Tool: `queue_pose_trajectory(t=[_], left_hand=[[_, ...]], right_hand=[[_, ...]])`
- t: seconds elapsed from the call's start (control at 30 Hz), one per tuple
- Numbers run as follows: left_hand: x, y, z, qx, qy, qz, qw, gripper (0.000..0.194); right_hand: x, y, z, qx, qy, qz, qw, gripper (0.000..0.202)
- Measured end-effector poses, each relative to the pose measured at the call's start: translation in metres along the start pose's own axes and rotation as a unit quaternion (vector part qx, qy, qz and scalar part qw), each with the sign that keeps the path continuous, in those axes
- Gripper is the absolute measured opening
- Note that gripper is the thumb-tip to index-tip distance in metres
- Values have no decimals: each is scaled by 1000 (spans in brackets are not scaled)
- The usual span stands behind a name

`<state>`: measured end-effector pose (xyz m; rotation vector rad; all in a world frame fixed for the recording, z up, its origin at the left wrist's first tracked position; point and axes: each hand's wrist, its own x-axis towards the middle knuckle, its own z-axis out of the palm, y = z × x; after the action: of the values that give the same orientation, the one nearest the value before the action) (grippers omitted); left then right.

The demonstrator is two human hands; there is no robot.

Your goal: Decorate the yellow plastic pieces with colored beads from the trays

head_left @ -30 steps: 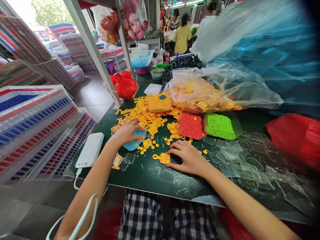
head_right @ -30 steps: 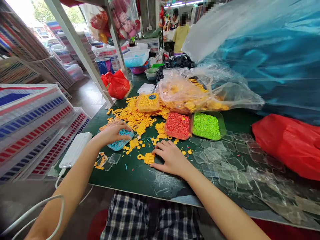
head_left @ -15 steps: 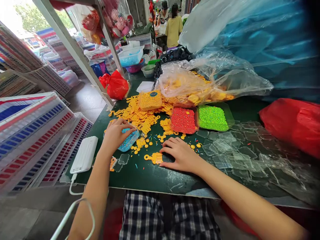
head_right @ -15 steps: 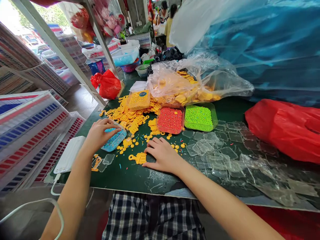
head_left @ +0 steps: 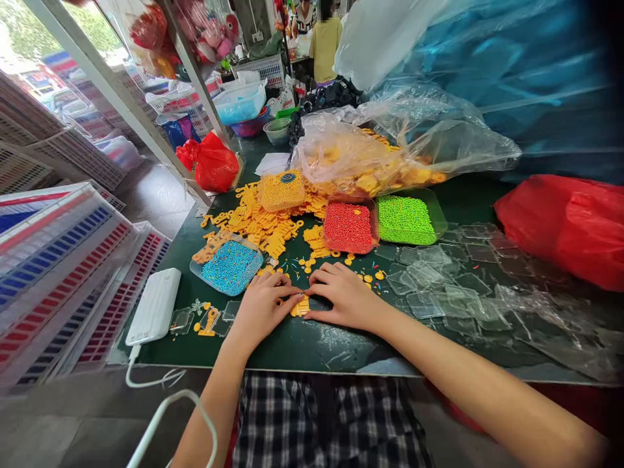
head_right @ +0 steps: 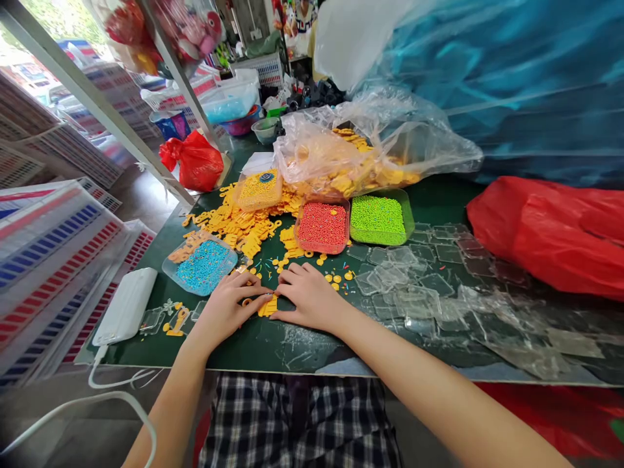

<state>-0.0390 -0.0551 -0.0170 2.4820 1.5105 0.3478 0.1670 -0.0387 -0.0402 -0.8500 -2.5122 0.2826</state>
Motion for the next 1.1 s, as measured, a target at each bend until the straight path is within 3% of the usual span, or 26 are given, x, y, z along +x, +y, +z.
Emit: queue_pose_trajectory(t=[0.3,0.57,0.73,1.1], left_hand=[[1,-4,1,-75,-25,8,997,22],[1,-6,6,-143,-4,3,990,26],[-4,-8,1,-140,55,-23,988,27],[-23,-1,8,-82,62,-64,993,23]], right_hand=[[0,0,2,-17,10,-3,1000,37],[-1,3,3,-25,2,-7,1000,38],[0,3,3,-15,1,-5,1000,37],[-1,5,4,-12,1,-7,1000,37]])
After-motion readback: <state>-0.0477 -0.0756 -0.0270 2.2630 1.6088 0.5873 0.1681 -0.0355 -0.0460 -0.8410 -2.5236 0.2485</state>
